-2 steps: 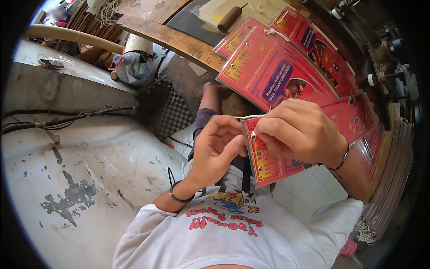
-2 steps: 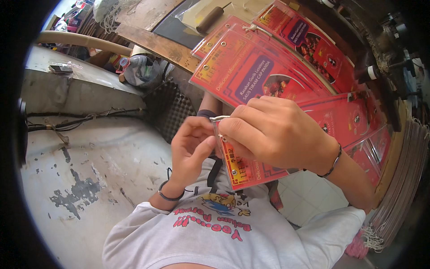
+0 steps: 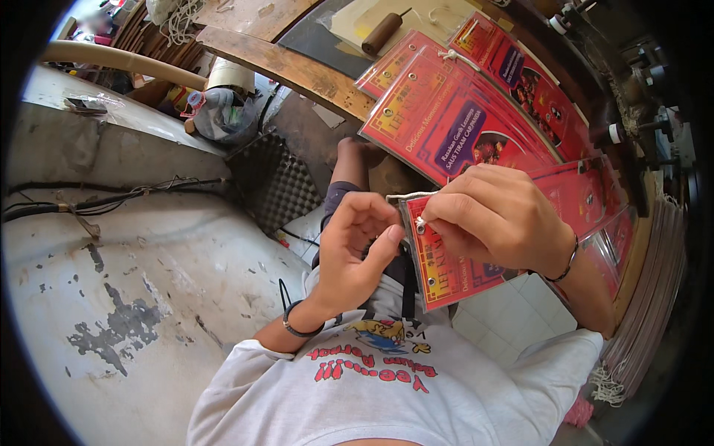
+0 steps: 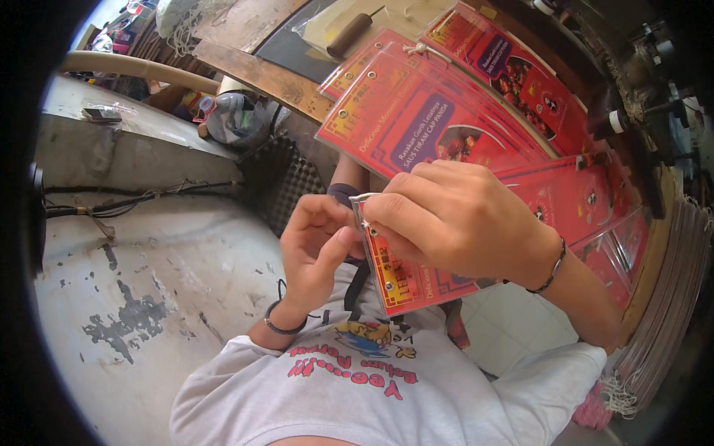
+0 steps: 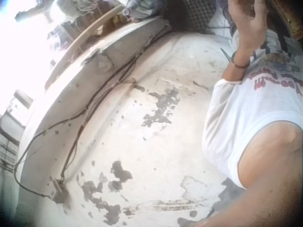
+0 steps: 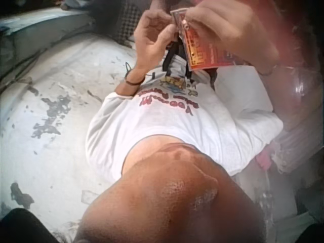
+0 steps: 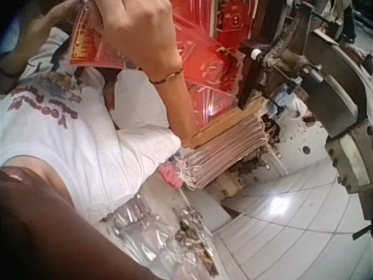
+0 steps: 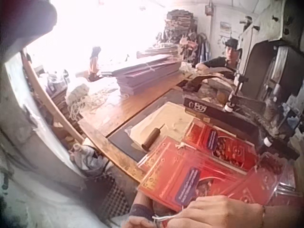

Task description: The person punches holes in red cards using a hand tool and kemudian threads a white string through the holes to create a loop.

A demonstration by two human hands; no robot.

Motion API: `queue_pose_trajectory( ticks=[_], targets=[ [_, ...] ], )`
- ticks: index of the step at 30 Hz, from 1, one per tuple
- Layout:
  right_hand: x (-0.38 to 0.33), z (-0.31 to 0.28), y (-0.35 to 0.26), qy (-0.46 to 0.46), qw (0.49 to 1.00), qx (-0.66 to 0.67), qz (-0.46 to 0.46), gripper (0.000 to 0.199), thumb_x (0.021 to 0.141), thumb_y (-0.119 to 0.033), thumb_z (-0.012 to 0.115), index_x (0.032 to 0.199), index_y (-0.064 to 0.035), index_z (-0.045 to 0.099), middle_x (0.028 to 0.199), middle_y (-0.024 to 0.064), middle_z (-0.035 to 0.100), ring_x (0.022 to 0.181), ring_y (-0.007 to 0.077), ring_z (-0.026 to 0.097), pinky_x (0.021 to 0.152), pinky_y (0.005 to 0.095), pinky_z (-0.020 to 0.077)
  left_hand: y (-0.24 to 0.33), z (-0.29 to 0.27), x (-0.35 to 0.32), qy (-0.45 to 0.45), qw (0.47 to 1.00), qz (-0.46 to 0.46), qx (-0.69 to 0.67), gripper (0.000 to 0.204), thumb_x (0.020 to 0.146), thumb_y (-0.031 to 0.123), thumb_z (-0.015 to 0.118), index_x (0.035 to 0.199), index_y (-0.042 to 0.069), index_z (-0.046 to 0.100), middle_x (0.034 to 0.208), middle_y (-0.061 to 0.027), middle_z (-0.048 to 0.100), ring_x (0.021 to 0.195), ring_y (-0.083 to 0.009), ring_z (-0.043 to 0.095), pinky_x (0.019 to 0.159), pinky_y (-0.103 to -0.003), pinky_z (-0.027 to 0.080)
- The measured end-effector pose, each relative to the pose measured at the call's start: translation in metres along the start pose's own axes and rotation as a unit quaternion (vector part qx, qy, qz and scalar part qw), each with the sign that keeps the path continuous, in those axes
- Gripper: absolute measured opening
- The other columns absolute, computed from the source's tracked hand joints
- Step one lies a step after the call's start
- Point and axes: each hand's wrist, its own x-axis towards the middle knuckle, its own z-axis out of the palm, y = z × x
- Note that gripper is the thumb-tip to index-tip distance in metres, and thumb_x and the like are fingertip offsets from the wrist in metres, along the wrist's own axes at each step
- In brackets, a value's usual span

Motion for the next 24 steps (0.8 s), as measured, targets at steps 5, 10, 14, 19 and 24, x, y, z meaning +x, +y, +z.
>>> queue_pose_trajectory(
  ticks=[5, 10, 14, 19, 24],
  targets=[
    [0.002, 0.002, 0.004, 0.05, 0.998, 0.022, -0.001, 0.02, 0.078, -0.009, 0.073, 0.093, -0.0058, 0.061, 0.075, 0.0046, 0.061, 0.063, 0.0205, 0.062, 0.055, 0.0321, 0.0489, 0.024, 0.002, 0.021, -0.047, 0.928, 0.195, 0.315, 0.041, 0.078, 0.013, 0.078, 0.114, 0.001, 0.063, 0.082, -0.0072, 0.06, 0.066, -0.0099, 0.054, 0.055, -0.022, 0.04],
    [0.003, 0.001, 0.004, 0.064, 0.998, 0.009, 0.0, 0.02, 0.078, -0.006, 0.073, 0.094, -0.0064, 0.061, 0.073, 0.0042, 0.061, 0.06, 0.0198, 0.061, 0.053, 0.031, 0.0483, 0.03, 0.008, 0.029, -0.022, 0.928, 0.192, 0.319, 0.017, 0.081, 0.003, 0.074, 0.098, 0.001, 0.071, 0.082, -0.0061, 0.063, 0.066, -0.0091, 0.055, 0.055, -0.021, 0.04],
    [0.002, 0.0, 0.003, 0.063, 0.998, 0.016, 0.013, 0.024, 0.076, -0.003, 0.073, 0.097, -0.0061, 0.06, 0.075, 0.0044, 0.061, 0.06, 0.0176, 0.062, 0.05, 0.0294, 0.0489, 0.034, 0.006, 0.034, -0.027, 0.919, 0.205, 0.335, 0.015, 0.079, 0.001, 0.075, 0.094, 0.001, 0.072, 0.083, -0.0066, 0.065, 0.068, -0.0095, 0.057, 0.055, -0.021, 0.04],
    [-0.002, -0.001, 0.004, 0.052, 0.999, 0.017, 0.002, 0.026, 0.075, -0.003, 0.069, 0.1, -0.0043, 0.061, 0.08, 0.0045, 0.062, 0.062, 0.0157, 0.063, 0.049, 0.0274, 0.0502, 0.038, 0.006, 0.034, -0.029, 0.94, 0.156, 0.302, 0.014, 0.079, 0.0, 0.074, 0.092, 0.001, 0.072, 0.082, -0.0052, 0.066, 0.069, -0.0084, 0.056, 0.056, -0.021, 0.039],
    [-0.003, 0.0, 0.009, 0.079, 0.996, -0.027, -0.038, 0.02, 0.078, -0.007, 0.065, 0.097, -0.0037, 0.063, 0.083, 0.0054, 0.062, 0.066, 0.0164, 0.064, 0.051, 0.0264, 0.0516, 0.043, 0.005, 0.037, -0.046, 0.935, 0.144, 0.322, 0.015, 0.078, -0.002, 0.074, 0.093, 0.0, 0.072, 0.082, -0.0055, 0.066, 0.068, -0.0082, 0.056, 0.057, -0.021, 0.04]
  ],
)
